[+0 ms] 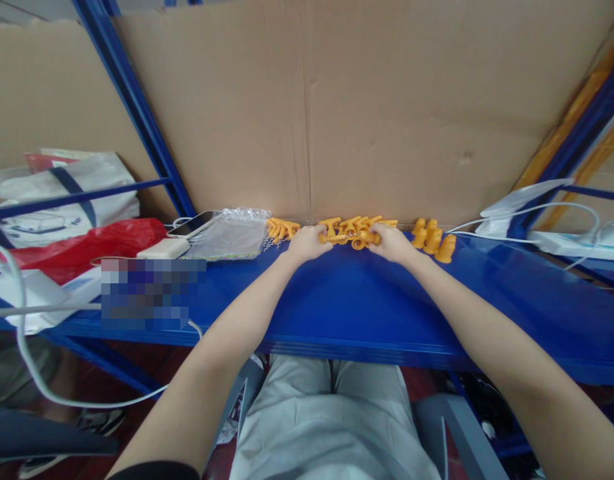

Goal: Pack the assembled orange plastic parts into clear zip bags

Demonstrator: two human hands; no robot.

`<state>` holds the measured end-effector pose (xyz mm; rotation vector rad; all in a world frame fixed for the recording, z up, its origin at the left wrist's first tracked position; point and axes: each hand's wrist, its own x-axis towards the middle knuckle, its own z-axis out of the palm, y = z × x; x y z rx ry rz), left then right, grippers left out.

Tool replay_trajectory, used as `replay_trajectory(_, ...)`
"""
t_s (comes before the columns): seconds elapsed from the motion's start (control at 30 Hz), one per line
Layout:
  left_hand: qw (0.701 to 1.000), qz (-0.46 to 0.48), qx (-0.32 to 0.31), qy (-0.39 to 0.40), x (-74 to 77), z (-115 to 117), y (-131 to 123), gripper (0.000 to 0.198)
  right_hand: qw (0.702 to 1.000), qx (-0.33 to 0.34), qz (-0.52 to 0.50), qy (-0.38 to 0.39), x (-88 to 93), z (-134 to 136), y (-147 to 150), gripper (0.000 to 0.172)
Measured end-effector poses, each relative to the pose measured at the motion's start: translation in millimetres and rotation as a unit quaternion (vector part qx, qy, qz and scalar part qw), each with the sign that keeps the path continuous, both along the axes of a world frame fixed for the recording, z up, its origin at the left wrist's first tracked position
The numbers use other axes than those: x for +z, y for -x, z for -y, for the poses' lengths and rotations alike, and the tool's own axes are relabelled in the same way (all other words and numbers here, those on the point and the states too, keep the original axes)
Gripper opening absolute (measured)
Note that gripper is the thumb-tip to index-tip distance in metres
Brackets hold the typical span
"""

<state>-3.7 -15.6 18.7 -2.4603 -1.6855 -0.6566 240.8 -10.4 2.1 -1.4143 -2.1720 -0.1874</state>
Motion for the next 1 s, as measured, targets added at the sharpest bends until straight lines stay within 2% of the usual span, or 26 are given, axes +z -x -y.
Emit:
replay_trajectory(0.13,1.0,0.001,-0.003,-0.003,-0.4,-0.5,-0.2,0.034,0.995,0.085,-0.008,-0.049,-1.8,-1.4,1.9,0.029)
replay_trajectory(0.27,0.999,0.009,-0.036,-0.01,-1.7,-2.2,0.7,0.03,0.987,0.147,-0.024,-0.054,-4.1,-2.0,4.7,0.035)
replay_trajectory(0.5,0.998,0.016,-0.051,-0.021,-1.8,-3.3,2.1,0.028,0.989,0.139,-0.033,-0.031,-2.6,-1.0,4.6,0.041)
replay_trajectory(0.77,0.998,0.041,-0.055,-0.013,-0.9,-0.4,1.5,0.029,0.989,0.14,-0.021,-0.05,-0.8,-0.3,4.1,0.045)
replay_trajectory(1.0,0.996,0.062,-0.059,-0.007,-2.3,-2.5,2.1,0.027,0.991,0.128,-0.015,-0.047,-7.3,-3.3,3.7,0.046)
